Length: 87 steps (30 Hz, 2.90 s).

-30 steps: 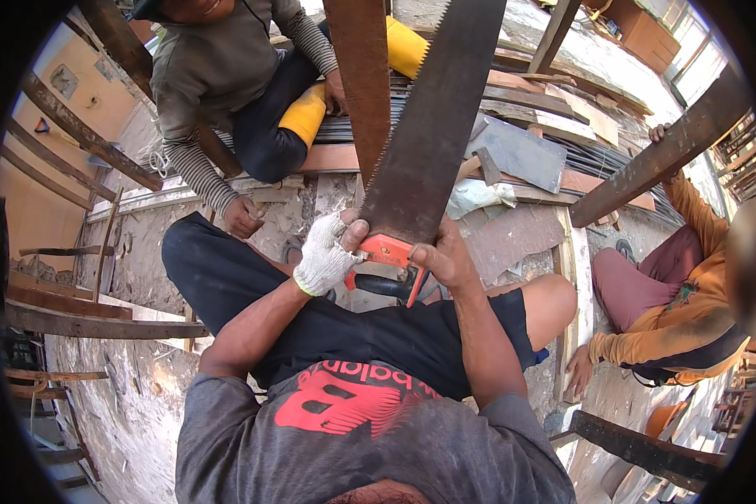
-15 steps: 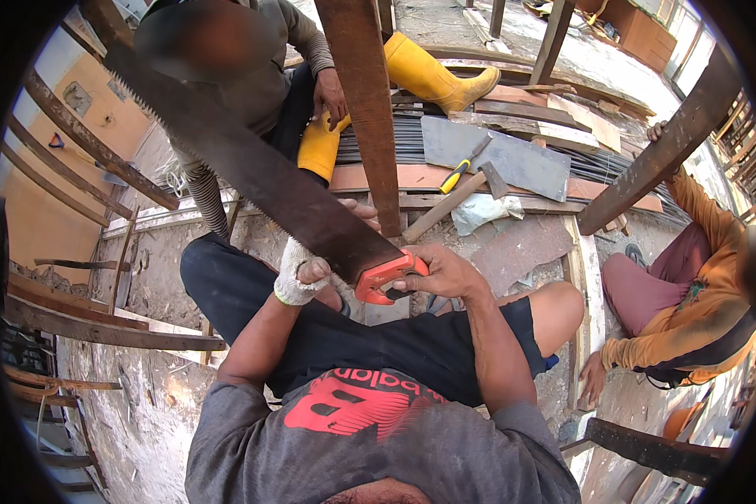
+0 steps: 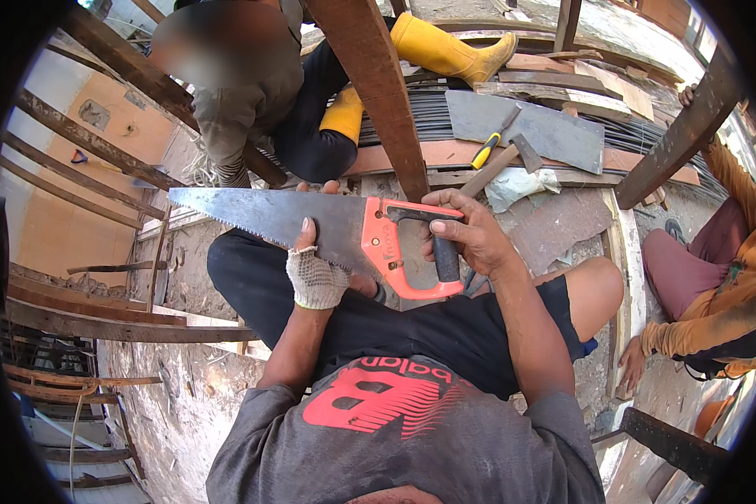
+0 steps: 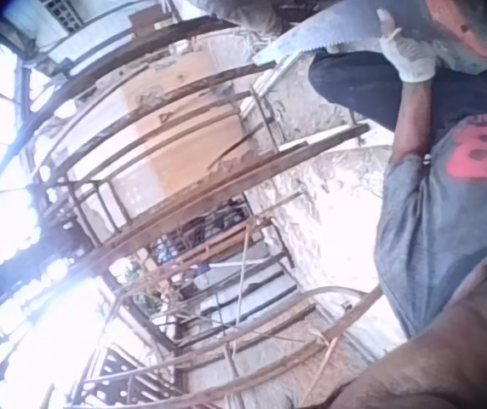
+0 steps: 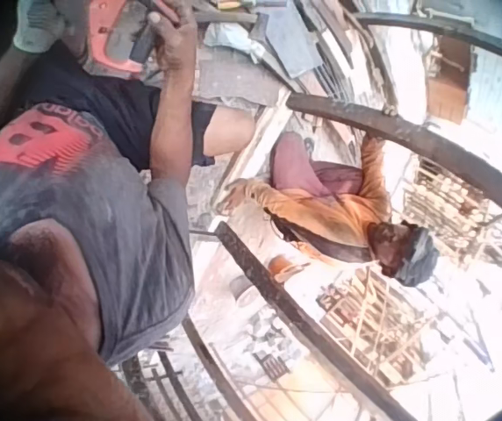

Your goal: The person fits a plastic handle onto a hand saw blade, using an axe as a mallet to tap pieces into place and checking the alignment with their hands.

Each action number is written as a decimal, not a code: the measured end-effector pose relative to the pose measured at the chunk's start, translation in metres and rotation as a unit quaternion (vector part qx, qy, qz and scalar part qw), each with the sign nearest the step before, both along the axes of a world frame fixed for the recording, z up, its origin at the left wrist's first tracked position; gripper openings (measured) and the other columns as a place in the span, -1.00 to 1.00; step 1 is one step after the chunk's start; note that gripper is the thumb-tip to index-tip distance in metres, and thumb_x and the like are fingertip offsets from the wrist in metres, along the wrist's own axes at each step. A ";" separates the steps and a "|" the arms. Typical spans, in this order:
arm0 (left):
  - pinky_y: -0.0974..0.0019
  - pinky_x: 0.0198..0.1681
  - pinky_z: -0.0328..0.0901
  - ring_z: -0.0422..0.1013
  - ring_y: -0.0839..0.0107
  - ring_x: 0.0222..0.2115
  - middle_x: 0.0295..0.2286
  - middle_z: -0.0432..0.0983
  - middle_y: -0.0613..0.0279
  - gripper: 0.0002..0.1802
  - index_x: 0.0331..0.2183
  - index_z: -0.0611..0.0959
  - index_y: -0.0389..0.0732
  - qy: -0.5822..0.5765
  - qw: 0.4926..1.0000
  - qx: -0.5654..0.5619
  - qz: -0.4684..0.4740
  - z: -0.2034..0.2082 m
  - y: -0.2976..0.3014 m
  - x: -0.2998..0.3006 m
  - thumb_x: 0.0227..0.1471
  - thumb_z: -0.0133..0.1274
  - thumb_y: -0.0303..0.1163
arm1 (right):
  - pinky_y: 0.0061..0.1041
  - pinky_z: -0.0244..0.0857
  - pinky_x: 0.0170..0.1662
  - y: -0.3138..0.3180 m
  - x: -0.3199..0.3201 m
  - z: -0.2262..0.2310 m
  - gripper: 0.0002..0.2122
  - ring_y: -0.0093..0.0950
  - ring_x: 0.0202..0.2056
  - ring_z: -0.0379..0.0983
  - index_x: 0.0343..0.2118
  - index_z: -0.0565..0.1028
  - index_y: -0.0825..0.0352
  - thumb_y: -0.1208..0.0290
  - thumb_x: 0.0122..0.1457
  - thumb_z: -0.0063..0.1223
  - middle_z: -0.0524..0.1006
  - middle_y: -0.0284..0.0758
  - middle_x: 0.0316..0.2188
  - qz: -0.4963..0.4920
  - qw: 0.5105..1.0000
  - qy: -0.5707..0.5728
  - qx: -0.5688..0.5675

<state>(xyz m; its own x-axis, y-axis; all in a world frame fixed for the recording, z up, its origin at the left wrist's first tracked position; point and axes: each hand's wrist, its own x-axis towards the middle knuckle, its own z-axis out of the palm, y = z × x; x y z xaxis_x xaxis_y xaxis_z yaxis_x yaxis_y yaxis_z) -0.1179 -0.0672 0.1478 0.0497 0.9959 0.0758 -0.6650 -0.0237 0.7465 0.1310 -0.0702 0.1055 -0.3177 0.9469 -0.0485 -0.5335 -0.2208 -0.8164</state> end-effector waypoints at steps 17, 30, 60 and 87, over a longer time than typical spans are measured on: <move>-0.04 0.12 0.34 0.41 0.03 0.00 0.06 0.38 -0.12 -0.28 0.24 0.18 -0.07 -0.032 0.997 -0.008 0.065 -0.001 0.009 -0.006 0.08 0.05 -0.33 | -0.54 0.40 -0.62 -0.013 -0.045 0.008 -0.70 -0.59 -0.60 0.44 -0.17 0.28 0.30 0.24 0.30 0.13 0.47 -0.34 -0.52 -0.100 0.994 -0.021 -0.030; -0.03 0.14 0.32 0.41 0.08 0.03 0.03 0.43 -0.02 -0.38 0.17 0.33 -0.17 -0.108 0.991 -0.085 0.009 -0.013 0.009 -0.006 0.09 0.09 -0.29 | -0.54 0.42 -0.62 -0.014 -0.045 -0.004 -0.71 -0.58 -0.60 0.47 -0.16 0.29 0.29 0.26 0.29 0.14 0.49 -0.34 -0.50 -0.115 0.993 -0.013 -0.031; -0.04 0.15 0.27 0.42 0.08 -0.01 -0.04 0.49 0.08 -0.43 0.04 0.49 -0.23 -0.142 0.966 -0.210 -0.052 -0.020 0.006 0.001 0.07 0.18 -0.13 | -0.54 0.45 -0.60 -0.001 -0.033 -0.011 -0.72 -0.54 -0.60 0.50 -0.14 0.32 0.31 0.32 0.26 0.18 0.52 -0.30 -0.51 -0.133 0.991 -0.015 -0.023; 0.31 -0.10 0.40 0.52 0.36 -0.22 -0.20 0.59 0.18 -0.65 -0.08 0.58 -0.33 0.155 0.985 -0.064 -0.031 -0.045 0.002 -0.011 0.06 0.21 -0.50 | -0.27 0.22 -0.05 -0.019 -0.067 0.004 -0.64 -0.28 -0.13 0.44 -0.07 0.53 0.33 0.52 0.01 0.21 0.56 -0.31 -0.15 -0.249 0.602 -0.587 0.481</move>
